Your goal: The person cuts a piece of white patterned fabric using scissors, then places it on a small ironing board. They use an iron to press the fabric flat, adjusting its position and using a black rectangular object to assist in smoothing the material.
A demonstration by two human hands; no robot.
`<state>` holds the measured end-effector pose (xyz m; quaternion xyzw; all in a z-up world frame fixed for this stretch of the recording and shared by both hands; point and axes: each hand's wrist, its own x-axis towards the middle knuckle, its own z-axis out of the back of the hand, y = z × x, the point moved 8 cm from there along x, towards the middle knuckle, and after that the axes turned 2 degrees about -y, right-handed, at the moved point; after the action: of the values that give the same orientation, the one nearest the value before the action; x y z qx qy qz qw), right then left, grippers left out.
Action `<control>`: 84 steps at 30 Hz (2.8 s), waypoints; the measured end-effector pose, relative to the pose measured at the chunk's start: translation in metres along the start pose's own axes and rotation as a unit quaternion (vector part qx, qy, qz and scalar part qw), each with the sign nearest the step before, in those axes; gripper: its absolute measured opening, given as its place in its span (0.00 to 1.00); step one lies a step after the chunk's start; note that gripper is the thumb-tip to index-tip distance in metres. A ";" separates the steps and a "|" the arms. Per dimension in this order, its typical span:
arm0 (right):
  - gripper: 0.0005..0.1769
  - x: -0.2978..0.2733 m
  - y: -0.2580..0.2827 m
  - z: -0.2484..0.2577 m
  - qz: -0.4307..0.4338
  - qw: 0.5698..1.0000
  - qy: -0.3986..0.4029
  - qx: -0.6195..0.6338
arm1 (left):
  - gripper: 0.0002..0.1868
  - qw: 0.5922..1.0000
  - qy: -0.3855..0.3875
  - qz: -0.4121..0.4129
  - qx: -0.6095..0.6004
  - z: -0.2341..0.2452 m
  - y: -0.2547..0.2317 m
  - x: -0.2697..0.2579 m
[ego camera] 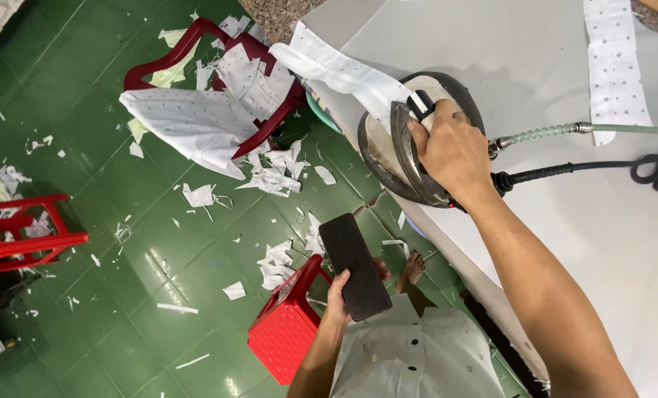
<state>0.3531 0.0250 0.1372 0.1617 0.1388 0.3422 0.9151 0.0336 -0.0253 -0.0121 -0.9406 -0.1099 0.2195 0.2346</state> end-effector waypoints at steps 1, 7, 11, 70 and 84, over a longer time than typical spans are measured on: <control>0.27 0.001 -0.001 -0.001 -0.002 1.000 -0.002 0.000 | 0.44 1.000 0.003 0.002 0.001 0.002 0.000 0.000; 0.25 0.002 0.003 0.000 -0.022 0.999 -0.005 -0.027 | 0.42 1.000 -0.015 0.008 0.026 0.001 -0.022 -0.003; 0.27 0.004 0.002 -0.002 -0.028 0.998 -0.013 -0.053 | 0.38 0.999 -0.043 0.010 0.023 -0.005 -0.043 0.000; 0.39 0.003 -0.003 -0.003 -0.044 0.996 0.078 -0.024 | 0.31 0.981 -0.128 -0.122 -0.082 0.007 -0.057 -0.002; 0.33 -0.002 0.004 0.003 -0.113 0.989 0.086 -0.046 | 0.34 0.995 -0.057 -0.039 -0.068 0.044 -0.119 0.037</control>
<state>0.3508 0.0257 0.1413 0.0729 0.2186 0.2552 0.9390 0.0336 0.1065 -0.0026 -0.9353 -0.1748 0.2552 0.1718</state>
